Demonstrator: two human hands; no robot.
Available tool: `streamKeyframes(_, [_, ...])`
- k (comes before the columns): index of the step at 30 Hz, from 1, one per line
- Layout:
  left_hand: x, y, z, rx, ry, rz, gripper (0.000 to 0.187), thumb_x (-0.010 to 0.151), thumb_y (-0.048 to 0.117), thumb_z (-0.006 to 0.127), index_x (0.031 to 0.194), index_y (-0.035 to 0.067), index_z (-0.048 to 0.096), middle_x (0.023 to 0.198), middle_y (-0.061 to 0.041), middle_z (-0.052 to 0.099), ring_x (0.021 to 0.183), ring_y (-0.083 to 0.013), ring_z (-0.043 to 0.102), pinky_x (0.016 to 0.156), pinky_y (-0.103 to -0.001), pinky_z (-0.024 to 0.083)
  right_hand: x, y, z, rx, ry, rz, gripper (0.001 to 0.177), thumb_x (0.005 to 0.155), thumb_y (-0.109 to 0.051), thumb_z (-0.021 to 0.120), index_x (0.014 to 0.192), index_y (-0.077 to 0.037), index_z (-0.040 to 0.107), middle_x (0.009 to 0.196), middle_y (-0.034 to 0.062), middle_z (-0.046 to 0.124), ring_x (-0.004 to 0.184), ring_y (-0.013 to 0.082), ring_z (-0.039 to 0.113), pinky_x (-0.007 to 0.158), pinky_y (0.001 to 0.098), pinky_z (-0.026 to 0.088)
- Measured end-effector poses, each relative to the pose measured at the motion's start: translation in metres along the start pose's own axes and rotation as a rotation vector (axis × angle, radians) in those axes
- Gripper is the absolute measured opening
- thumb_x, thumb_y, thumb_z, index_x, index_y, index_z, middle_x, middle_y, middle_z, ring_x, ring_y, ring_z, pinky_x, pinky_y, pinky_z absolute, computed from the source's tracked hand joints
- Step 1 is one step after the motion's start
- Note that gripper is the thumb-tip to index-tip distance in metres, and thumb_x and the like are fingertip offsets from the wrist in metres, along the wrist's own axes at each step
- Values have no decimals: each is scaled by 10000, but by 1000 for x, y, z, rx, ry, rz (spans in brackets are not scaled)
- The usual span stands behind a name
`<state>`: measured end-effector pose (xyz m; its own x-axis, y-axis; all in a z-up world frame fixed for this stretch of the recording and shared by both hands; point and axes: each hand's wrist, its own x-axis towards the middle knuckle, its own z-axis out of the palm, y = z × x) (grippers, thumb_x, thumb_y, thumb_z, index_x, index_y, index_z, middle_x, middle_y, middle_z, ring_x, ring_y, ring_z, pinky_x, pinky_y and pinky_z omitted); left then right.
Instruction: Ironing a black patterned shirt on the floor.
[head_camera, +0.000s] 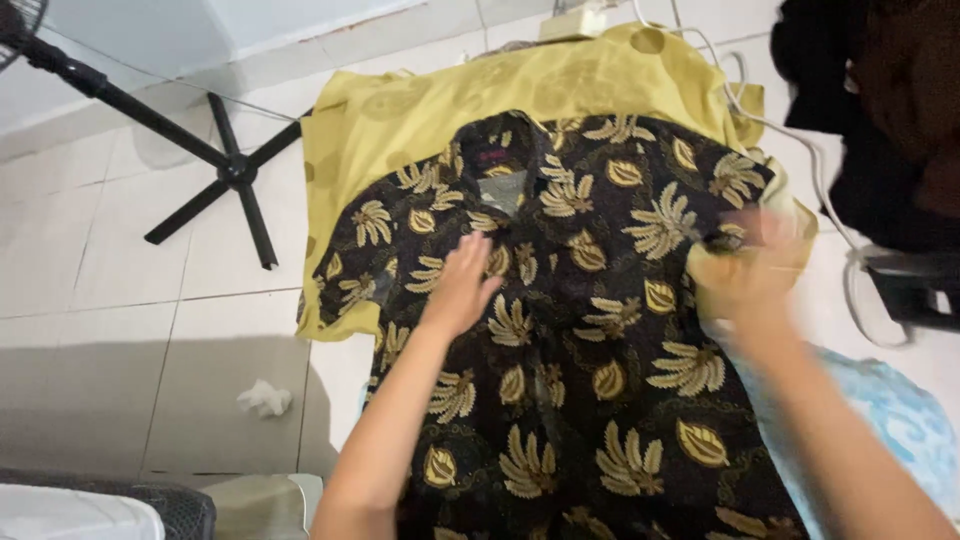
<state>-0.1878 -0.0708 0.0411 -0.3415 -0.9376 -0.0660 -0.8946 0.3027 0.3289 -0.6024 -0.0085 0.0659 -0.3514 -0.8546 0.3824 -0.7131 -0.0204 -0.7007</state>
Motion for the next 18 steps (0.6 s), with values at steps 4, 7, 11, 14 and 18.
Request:
streamKeyframes(4, [22, 0, -4, 153, -152, -30, 719, 1046, 564, 252, 1641, 183, 122, 1722, -79, 43, 1579, -233, 29, 1275, -430, 39, -1, -89, 76, -61, -527, -557, 616, 851, -355, 669, 1386, -74, 551, 1432, 156, 532, 1403, 356, 430, 1182, 526, 317])
streamKeyframes(7, [16, -24, -15, 215, -175, -128, 725, 1034, 608, 159, 1650, 233, 84, 1728, -70, -3, 1581, -225, -14, 1277, -443, 2, 6, -62, 125, -306, -649, -638, 752, 928, -559, 557, 1531, -135, 402, 1597, 124, 378, 1477, 322, 324, 1201, 560, 223])
streamKeyframes(11, [10, -73, -31, 343, -165, -382, 734, 1041, 611, 105, 1649, 211, 0, 1713, -94, -84, 1578, -263, -51, 1249, -522, -50, 40, -15, 157, -611, -480, -510, 771, 967, -629, 421, 1589, -203, 257, 1658, 89, 248, 1524, 306, 251, 1189, 640, 134])
streamKeyframes(14, [27, -141, -20, 427, -35, -416, 767, 1085, 606, 249, 1647, 142, 8, 1699, -111, -46, 1578, -290, 25, 1259, -576, 20, 89, 4, 168, -509, -431, -218, 768, 1055, -599, 430, 1606, -88, 276, 1662, 183, 277, 1498, 416, 282, 1121, 684, 252])
streamKeyframes(18, [53, -147, -66, 91, 43, -553, 954, 967, 534, 551, 1645, 145, 4, 1744, -98, -24, 1526, -335, 220, 1227, -561, 216, 152, 17, 171, -463, -501, -148, 811, 1014, -600, 486, 1633, -103, 321, 1684, 158, 312, 1483, 410, 348, 1127, 619, 363])
